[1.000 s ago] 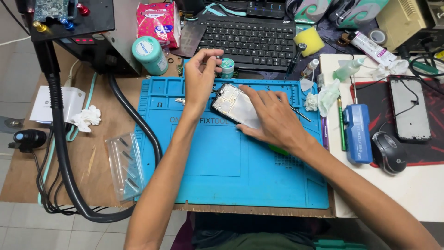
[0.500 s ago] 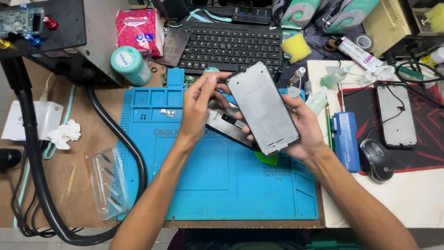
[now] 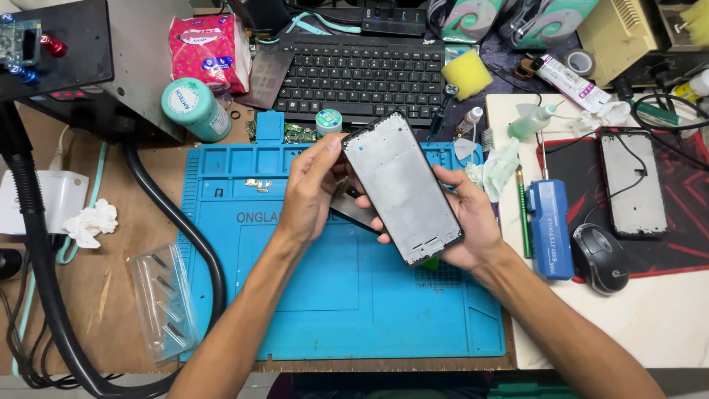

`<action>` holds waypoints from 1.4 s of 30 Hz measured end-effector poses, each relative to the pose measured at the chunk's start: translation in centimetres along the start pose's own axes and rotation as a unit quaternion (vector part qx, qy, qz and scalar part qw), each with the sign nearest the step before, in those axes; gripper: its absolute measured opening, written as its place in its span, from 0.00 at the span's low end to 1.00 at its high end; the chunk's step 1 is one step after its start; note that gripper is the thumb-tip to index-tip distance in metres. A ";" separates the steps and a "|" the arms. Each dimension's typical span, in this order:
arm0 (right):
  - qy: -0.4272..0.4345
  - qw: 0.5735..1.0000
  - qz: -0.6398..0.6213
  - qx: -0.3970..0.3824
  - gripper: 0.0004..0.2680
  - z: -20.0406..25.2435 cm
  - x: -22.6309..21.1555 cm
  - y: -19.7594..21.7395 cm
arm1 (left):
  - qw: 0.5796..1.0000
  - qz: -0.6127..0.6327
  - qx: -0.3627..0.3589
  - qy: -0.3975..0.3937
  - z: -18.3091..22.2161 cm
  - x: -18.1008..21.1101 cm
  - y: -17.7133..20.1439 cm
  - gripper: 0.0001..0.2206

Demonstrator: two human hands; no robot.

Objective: Applying adhesive to the frame of a mobile phone in preparation for screen replacement.

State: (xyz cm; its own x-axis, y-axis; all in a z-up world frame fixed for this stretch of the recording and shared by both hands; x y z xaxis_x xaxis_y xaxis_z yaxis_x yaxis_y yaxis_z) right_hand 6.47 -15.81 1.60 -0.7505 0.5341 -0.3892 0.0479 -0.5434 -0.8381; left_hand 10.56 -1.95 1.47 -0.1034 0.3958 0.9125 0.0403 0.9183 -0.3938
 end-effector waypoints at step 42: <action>-0.034 0.994 -0.074 -0.075 0.24 -0.1 1.6 0.2 | 0.999 0.015 -0.033 0.022 0.5 -1.0 -0.6 0.19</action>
State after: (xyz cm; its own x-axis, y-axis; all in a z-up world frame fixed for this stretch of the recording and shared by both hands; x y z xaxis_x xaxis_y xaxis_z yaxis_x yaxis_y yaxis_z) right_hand 5.32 -15.00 0.76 -0.7997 0.5528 -0.2341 0.0270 -0.3564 -0.9339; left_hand 10.17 -2.87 0.77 -0.0571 0.4208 0.9053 0.1077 0.9041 -0.4135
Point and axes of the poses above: each hand's wrist, its own z-axis away from the middle knuckle, its own y-axis out of the back of the hand, x = y × z, the point moved 10 cm from there along -z, towards the middle knuckle, and after that the axes turned 5 degrees about -z, right-handed, at the moved point
